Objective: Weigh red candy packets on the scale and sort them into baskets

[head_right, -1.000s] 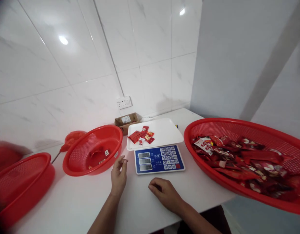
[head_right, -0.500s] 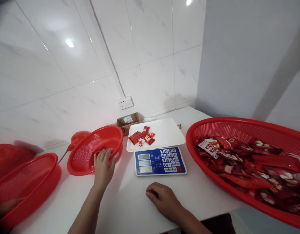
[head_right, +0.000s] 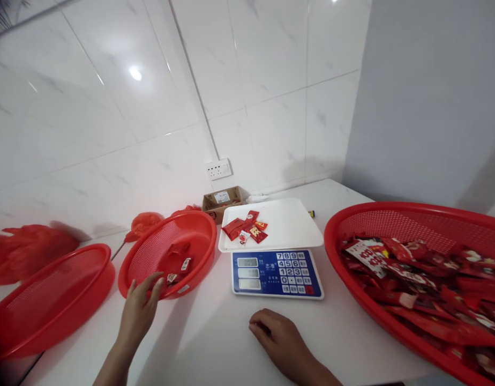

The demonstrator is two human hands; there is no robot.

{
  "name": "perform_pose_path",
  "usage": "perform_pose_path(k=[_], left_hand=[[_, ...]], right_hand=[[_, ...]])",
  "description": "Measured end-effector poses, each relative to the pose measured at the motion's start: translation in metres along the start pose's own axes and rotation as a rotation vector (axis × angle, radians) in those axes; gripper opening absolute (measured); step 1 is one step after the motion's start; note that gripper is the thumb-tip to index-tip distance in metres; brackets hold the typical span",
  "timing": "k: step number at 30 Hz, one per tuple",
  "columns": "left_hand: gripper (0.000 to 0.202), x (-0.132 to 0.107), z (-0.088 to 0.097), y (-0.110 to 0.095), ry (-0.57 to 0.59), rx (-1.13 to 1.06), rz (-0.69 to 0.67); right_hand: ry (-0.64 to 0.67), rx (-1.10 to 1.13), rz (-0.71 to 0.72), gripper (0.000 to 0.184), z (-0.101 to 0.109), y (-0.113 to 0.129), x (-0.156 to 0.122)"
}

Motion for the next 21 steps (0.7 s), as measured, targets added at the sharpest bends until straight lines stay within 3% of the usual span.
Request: perform_pose_path(k=[7,17,19,21], left_hand=[[0.04,-0.011,0.038,0.025,-0.011,0.114,0.175],[0.037,-0.01,0.049,0.059,0.033,0.172,0.244],[0.042,-0.006,0.054,0.07,0.016,0.21,0.249],[0.048,-0.001,0.061,0.083,-0.052,0.236,0.17]], right_hand=[[0.023,-0.028,-0.001,0.027,-0.002,-0.003,0.0],[-0.01,-0.007,-0.004,0.024,0.0,0.0,0.0],[-0.02,-0.008,-0.006,0.024,0.0,0.0,0.0],[-0.024,-0.012,-0.009,0.024,-0.001,-0.001,0.0]])
Point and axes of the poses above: each hand's wrist, its own x-axis towards the middle knuckle, its own z-axis out of the back of the hand, y = z × x, the point moved 3 cm from there along x, towards the middle knuckle, and after that the axes turned 13 degrees about -y, right-handed, at the moved point
